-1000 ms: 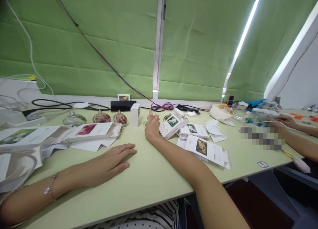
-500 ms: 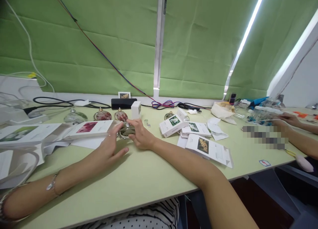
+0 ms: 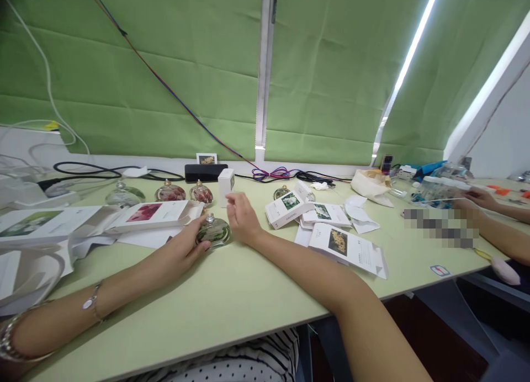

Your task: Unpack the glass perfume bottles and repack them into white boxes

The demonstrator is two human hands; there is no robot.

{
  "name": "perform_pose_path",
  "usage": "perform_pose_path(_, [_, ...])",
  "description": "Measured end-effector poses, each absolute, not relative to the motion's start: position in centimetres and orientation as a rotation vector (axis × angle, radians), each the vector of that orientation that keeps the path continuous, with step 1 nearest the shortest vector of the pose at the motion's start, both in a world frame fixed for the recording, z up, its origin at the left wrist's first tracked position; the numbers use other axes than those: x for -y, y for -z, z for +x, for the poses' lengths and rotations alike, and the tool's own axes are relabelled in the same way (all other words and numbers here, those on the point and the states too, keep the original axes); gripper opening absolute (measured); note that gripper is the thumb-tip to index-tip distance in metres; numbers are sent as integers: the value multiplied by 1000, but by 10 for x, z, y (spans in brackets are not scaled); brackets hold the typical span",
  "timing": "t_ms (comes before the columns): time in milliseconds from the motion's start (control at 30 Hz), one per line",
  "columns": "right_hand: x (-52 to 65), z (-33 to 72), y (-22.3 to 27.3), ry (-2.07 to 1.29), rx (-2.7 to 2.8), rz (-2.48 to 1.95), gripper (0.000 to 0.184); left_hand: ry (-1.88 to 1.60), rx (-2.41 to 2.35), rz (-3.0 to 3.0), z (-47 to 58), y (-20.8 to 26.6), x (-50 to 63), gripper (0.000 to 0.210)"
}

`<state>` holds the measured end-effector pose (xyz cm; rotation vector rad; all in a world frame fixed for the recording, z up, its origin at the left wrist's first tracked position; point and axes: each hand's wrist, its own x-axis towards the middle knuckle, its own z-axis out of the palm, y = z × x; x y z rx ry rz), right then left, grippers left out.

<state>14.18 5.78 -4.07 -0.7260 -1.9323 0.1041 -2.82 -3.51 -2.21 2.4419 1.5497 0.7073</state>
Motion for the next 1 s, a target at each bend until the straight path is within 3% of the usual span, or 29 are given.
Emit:
perform_pose_path(200, [-74, 144, 46, 27, 1973, -1295, 43, -611, -1612, 2433, -28, 19, 36, 57])
perform_pose_path(367, [-71, 145, 47, 41, 2179, -1410, 43, -610, -1595, 2461, -31, 22, 34, 58])
perform_pose_path(467, [-70, 145, 46, 12, 2193, -1357, 40, -613, -1575, 2475, -32, 23, 34, 57])
perform_pose_path(700, [-57, 138, 31, -417, 1859, -827, 6, -628, -1519, 2483, -30, 19, 37, 56])
perform_pose_path(867, [-34, 131, 23, -781, 1670, -592, 19, -654, -1503, 2455, -29, 20, 37, 56])
perform_pose_path(1000, [-26, 128, 24, -869, 1659, -509, 21, -663, -1505, 2424, -29, 20, 38, 56])
